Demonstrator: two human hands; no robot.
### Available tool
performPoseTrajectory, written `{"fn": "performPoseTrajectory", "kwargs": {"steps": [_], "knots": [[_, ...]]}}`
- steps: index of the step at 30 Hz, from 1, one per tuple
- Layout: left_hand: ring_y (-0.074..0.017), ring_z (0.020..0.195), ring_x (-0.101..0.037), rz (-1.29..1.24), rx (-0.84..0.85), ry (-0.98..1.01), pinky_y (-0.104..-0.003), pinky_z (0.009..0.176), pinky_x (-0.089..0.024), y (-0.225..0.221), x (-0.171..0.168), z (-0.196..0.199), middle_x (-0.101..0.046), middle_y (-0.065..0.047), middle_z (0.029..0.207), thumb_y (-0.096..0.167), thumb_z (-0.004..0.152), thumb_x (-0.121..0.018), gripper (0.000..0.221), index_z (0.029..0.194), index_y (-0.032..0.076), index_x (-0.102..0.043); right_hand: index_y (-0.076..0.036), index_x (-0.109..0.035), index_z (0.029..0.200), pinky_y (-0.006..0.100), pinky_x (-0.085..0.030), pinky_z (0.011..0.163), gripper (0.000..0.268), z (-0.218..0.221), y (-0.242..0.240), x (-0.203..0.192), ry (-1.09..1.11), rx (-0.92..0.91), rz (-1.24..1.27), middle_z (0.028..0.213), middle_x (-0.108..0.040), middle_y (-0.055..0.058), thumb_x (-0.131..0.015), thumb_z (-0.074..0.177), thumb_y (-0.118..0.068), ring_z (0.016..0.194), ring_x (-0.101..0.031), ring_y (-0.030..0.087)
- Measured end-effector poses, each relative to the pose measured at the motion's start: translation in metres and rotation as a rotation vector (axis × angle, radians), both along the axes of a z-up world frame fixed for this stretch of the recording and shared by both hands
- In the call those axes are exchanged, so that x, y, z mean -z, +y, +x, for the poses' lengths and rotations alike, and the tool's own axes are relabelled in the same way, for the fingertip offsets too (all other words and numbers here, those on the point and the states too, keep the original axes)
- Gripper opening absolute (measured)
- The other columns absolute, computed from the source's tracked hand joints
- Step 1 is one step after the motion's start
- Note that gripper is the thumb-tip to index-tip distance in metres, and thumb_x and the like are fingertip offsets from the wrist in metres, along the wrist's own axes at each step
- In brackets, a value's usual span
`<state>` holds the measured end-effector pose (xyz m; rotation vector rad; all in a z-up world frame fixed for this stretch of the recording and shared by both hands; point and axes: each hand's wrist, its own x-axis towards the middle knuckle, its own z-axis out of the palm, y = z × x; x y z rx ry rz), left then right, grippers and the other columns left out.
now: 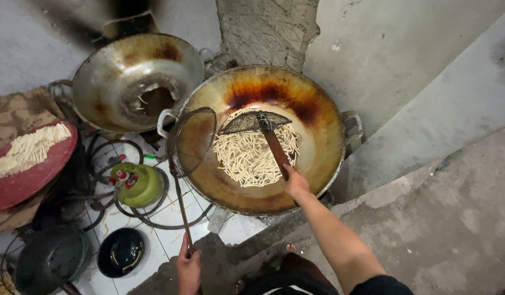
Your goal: Frying a large batch of noodles in a wok using two skimmers to stir and flip them for even cooking.
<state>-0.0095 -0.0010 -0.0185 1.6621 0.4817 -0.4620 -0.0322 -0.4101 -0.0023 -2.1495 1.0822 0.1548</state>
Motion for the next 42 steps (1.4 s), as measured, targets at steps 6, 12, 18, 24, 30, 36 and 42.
{"fn": "performPoseTrajectory", "kwargs": {"steps": [6,12,18,24,30,36,42], "knots": [[-0.0193,0.055,-0.031,0.080,0.041,0.057,-0.036,0.050,-0.028,-0.005,-0.031,-0.004,-0.035,-0.007,0.069,-0.003,0.090,-0.056,0.078,0.160,0.030,-0.044,-0.040,-0.042,0.156,0.047,-0.051,0.104,0.068,-0.044,0.029,-0.054,0.174,0.025,0.010,0.152,-0.047,0.012,-0.061,0.091,-0.028,0.128,-0.059,0.036],[-0.0151,0.051,-0.025,-0.013,0.018,0.046,-0.034,0.045,-0.022,-0.007,-0.022,-0.007,-0.030,-0.003,0.064,-0.004,0.087,-0.054,0.079,0.159,0.027,-0.044,-0.029,-0.051,0.151,0.040,-0.050,0.107,0.069,-0.025,0.002,-0.020,0.010,0.015,0.009,0.143,-0.061,0.013,-0.067,0.085,-0.016,0.127,-0.061,0.035],[-0.0157,0.051,-0.024,-0.051,-0.022,0.097,-0.034,0.045,-0.022,-0.011,-0.034,-0.003,-0.028,-0.003,0.066,-0.003,0.089,-0.053,0.078,0.160,0.028,-0.043,-0.040,-0.048,0.153,0.039,-0.049,0.107,0.070,-0.041,0.024,-0.042,0.045,0.044,0.011,0.140,-0.057,0.016,-0.064,0.086,-0.028,0.125,-0.062,0.035],[-0.0156,0.050,-0.025,-0.045,0.033,0.063,-0.034,0.045,-0.022,-0.007,-0.038,-0.001,-0.029,-0.002,0.064,-0.004,0.090,-0.052,0.079,0.161,0.029,-0.040,-0.034,-0.049,0.153,0.039,-0.053,0.101,0.071,-0.011,0.012,-0.035,0.132,0.079,0.068,0.140,-0.065,0.009,-0.061,0.086,-0.012,0.123,-0.065,0.032],[-0.0173,0.053,-0.029,-0.008,0.040,0.017,-0.035,0.048,-0.027,-0.005,-0.022,0.000,-0.034,-0.005,0.070,-0.004,0.089,-0.054,0.079,0.160,0.028,-0.043,-0.031,-0.053,0.151,0.037,-0.051,0.104,0.069,-0.036,0.014,-0.042,0.009,0.145,0.082,0.147,-0.061,0.003,-0.065,0.084,-0.020,0.129,-0.063,0.028],[-0.0176,0.054,-0.024,-0.050,0.025,0.073,-0.035,0.049,-0.024,-0.004,-0.029,0.000,-0.029,-0.005,0.069,-0.006,0.092,-0.051,0.078,0.162,0.027,-0.040,-0.019,-0.059,0.147,0.027,-0.047,0.103,0.078,-0.111,0.023,-0.055,-0.197,0.320,0.292,0.143,-0.065,0.006,-0.067,0.071,-0.002,0.126,-0.063,0.019],[-0.0179,0.054,-0.030,-0.041,0.023,0.057,-0.037,0.048,-0.025,-0.001,-0.008,0.006,-0.037,-0.007,0.073,-0.001,0.092,-0.055,0.079,0.163,0.024,-0.035,-0.015,-0.061,0.144,0.028,-0.046,0.103,0.071,-0.111,0.025,-0.001,-0.250,0.340,0.355,0.144,-0.064,0.006,-0.065,0.075,0.002,0.128,-0.062,0.021]]}}
